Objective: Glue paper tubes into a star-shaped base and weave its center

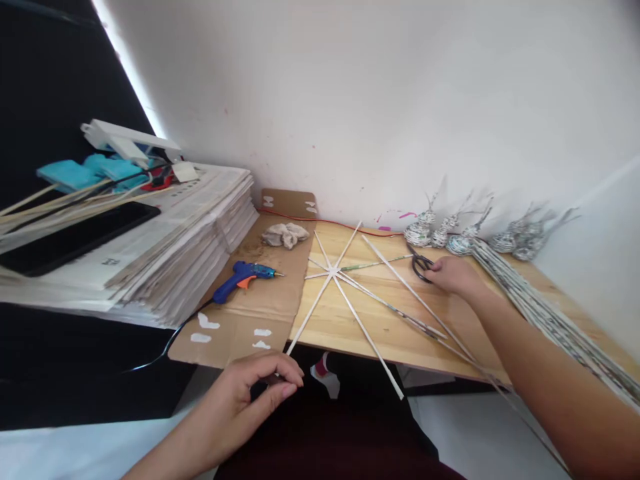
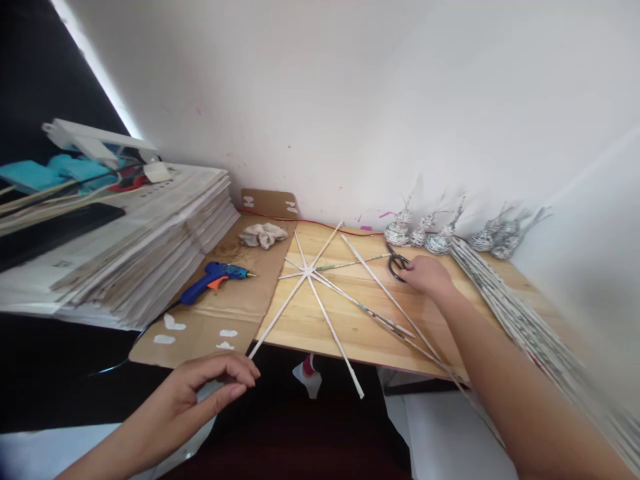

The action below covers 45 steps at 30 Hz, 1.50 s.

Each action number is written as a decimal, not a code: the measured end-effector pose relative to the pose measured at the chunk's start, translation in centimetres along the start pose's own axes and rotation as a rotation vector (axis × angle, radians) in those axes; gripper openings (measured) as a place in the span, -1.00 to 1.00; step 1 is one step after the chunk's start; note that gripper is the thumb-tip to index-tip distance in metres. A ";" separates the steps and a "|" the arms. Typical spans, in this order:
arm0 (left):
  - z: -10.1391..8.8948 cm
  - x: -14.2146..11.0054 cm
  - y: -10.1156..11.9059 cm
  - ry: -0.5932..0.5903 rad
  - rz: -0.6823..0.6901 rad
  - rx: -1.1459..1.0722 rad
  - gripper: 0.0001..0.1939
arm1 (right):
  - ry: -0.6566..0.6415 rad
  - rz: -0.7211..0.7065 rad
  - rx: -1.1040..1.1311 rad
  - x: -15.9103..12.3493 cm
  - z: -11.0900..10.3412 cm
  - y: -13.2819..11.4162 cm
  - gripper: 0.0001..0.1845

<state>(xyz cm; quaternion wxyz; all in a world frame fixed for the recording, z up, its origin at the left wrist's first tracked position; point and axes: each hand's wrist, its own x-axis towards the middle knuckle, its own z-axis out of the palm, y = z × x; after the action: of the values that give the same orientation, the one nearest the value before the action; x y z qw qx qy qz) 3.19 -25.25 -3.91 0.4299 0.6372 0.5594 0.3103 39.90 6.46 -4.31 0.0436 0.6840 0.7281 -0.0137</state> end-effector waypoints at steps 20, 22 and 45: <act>1.8 -1.5 -1.5 0.167 -0.027 0.071 -0.82 | 0.244 0.237 0.014 -7.3 1.0 7.1 -0.60; 2.0 -1.9 -1.5 0.193 -0.095 -0.006 -0.78 | 0.301 0.107 0.058 -7.9 0.8 5.1 -0.55; 3.3 -2.7 -3.6 0.024 -0.258 -0.267 -0.62 | 0.245 -0.029 0.189 -10.9 0.5 0.0 -0.77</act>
<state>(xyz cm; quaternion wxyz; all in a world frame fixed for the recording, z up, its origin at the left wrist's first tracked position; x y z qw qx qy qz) 4.02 -28.56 -8.35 0.5403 0.4936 0.5954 0.3317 40.63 -4.41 -3.93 -0.1103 0.6711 0.7331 0.0008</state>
